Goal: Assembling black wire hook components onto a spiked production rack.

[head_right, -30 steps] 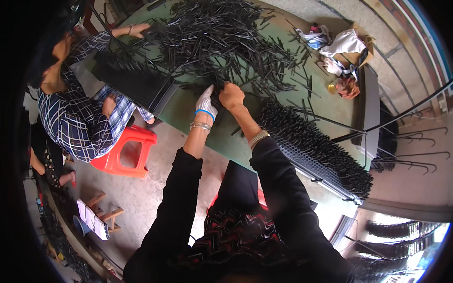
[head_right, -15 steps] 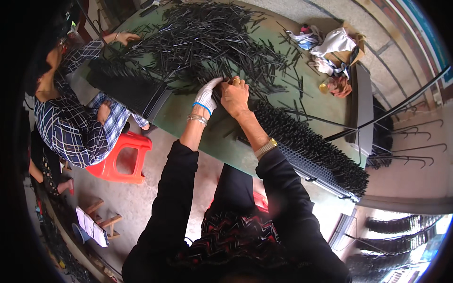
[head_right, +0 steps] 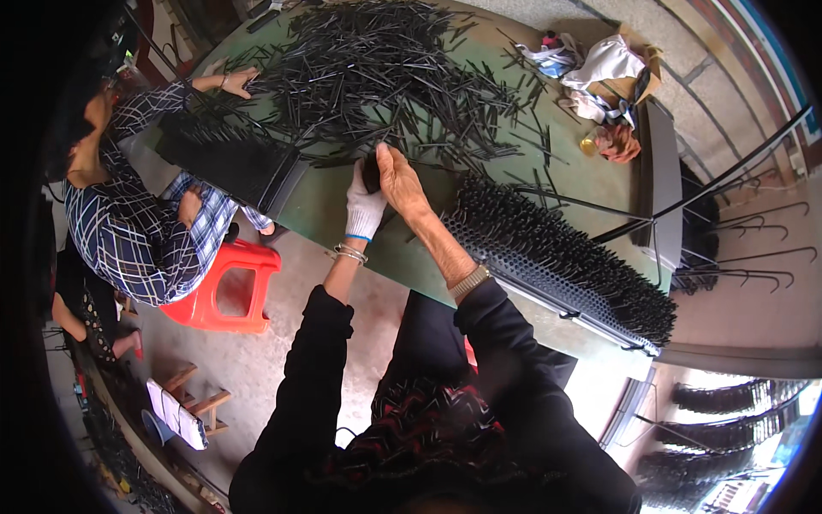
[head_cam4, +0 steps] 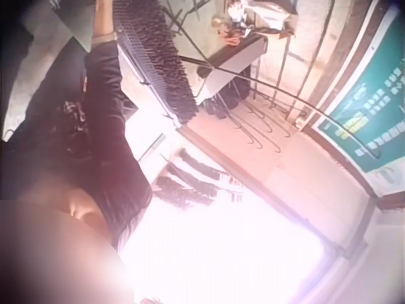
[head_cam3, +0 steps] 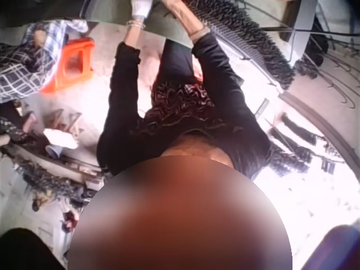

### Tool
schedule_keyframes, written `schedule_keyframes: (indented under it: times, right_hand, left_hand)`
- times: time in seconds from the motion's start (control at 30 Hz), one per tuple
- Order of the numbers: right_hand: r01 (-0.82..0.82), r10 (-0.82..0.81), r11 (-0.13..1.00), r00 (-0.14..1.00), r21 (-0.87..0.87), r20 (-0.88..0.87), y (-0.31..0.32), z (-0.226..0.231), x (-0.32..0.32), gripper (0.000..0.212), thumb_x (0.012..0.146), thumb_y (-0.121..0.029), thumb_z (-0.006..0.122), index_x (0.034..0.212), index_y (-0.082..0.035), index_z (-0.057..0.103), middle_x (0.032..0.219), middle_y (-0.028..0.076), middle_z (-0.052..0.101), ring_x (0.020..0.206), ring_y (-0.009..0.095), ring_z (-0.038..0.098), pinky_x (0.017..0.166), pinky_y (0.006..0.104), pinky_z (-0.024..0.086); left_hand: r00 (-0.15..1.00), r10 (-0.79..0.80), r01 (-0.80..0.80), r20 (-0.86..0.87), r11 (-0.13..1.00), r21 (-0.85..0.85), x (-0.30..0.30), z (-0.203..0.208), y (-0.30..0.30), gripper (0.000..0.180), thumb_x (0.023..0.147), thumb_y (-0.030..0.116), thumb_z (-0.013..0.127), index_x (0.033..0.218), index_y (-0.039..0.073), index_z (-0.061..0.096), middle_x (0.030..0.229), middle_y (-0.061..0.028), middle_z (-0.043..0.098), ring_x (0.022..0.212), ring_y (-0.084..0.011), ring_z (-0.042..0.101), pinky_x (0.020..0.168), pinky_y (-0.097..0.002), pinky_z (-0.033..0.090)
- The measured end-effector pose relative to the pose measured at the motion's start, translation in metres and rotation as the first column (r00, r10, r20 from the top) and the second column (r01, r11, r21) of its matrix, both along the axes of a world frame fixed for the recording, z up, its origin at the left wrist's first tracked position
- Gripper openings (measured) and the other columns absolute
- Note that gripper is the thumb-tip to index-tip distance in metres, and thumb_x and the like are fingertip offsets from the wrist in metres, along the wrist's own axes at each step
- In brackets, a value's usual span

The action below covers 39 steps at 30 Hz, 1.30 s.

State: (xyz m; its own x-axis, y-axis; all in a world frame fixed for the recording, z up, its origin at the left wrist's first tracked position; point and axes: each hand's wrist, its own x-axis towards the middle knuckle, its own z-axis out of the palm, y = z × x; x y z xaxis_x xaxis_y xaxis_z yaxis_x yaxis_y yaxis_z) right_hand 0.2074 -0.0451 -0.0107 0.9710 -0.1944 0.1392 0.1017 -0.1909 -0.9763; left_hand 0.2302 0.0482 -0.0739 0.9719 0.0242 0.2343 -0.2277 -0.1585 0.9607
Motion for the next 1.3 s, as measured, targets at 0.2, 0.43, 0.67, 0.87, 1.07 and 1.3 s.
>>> schedule_keyframes:
  times: [0.2,0.43,0.67,0.87,1.07,1.3]
  right_hand:
    - [-0.013,0.013,0.999,1.0,0.043,0.012,0.004,0.002,-0.001,0.06,0.101,-0.052,0.04,0.123,0.002,0.054,0.111,0.023,0.062,0.107,0.035,0.057,0.096,0.0354,0.041]
    - [0.001,0.007,0.996,0.996,0.09,-0.089,0.003,0.003,-0.011,0.059,0.1,-0.052,0.041,0.126,0.0,0.051,0.115,0.023,0.062,0.112,0.034,0.056,0.097,0.0355,0.041]
    - [-0.023,0.04,0.954,0.998,0.299,-0.051,-0.02,0.018,-0.017,0.07,0.1,-0.048,0.048,0.138,0.01,0.04,0.131,0.018,0.055,0.122,0.026,0.053,0.107,0.0351,0.038]
    - [0.047,-0.018,0.954,0.995,0.295,-0.098,-0.047,0.068,-0.057,0.049,0.102,-0.034,0.049,0.127,0.008,0.054,0.109,0.015,0.063,0.104,0.022,0.062,0.084,0.0345,0.054]
    - [0.066,-0.064,0.991,0.998,0.114,-0.017,-0.083,0.073,-0.109,0.05,0.101,-0.039,0.05,0.128,0.003,0.056,0.106,0.008,0.067,0.095,0.012,0.059,0.087,0.0277,0.045]
    - [0.043,-0.032,0.999,0.961,0.034,-0.273,-0.133,0.092,-0.196,0.037,0.094,-0.032,0.065,0.11,0.001,0.064,0.092,0.002,0.064,0.086,0.008,0.054,0.079,0.0258,0.046]
  left_hand:
    - [0.998,0.005,-0.01,0.058,0.996,0.09,-0.006,0.003,0.0,0.056,0.077,0.007,0.076,0.127,0.006,0.05,0.106,-0.0117,0.068,0.095,-0.0236,0.068,0.085,-0.0349,0.052]
    - [0.994,0.107,-0.107,0.003,0.993,0.057,-0.021,0.009,0.0,0.06,0.078,0.005,0.076,0.131,0.0,0.048,0.114,-0.0121,0.064,0.102,-0.0175,0.062,0.091,-0.0315,0.049]
    - [0.935,0.018,-0.236,-0.353,0.778,-0.583,0.012,0.02,0.007,0.022,0.079,0.005,0.074,0.099,-0.002,0.066,0.087,-0.0091,0.069,0.075,-0.0168,0.066,0.071,-0.0311,0.056]
    - [0.86,-0.471,-0.096,-0.195,0.227,-0.969,0.009,0.062,0.003,0.016,0.091,0.016,0.062,0.102,0.004,0.062,0.084,-0.0081,0.064,0.077,-0.0224,0.064,0.077,-0.0434,0.057]
    - [0.595,-0.743,-0.061,-0.305,0.337,-0.94,-0.09,0.113,-0.028,0.018,0.093,0.016,0.058,0.107,0.004,0.063,0.092,-0.0087,0.067,0.083,-0.0226,0.067,0.074,-0.0409,0.059]
    - [0.408,-0.844,0.211,-0.349,0.459,-0.863,-0.182,0.103,-0.073,0.019,0.087,0.003,0.06,0.103,-0.007,0.061,0.086,-0.0159,0.069,0.071,-0.0258,0.069,0.065,-0.0371,0.061]
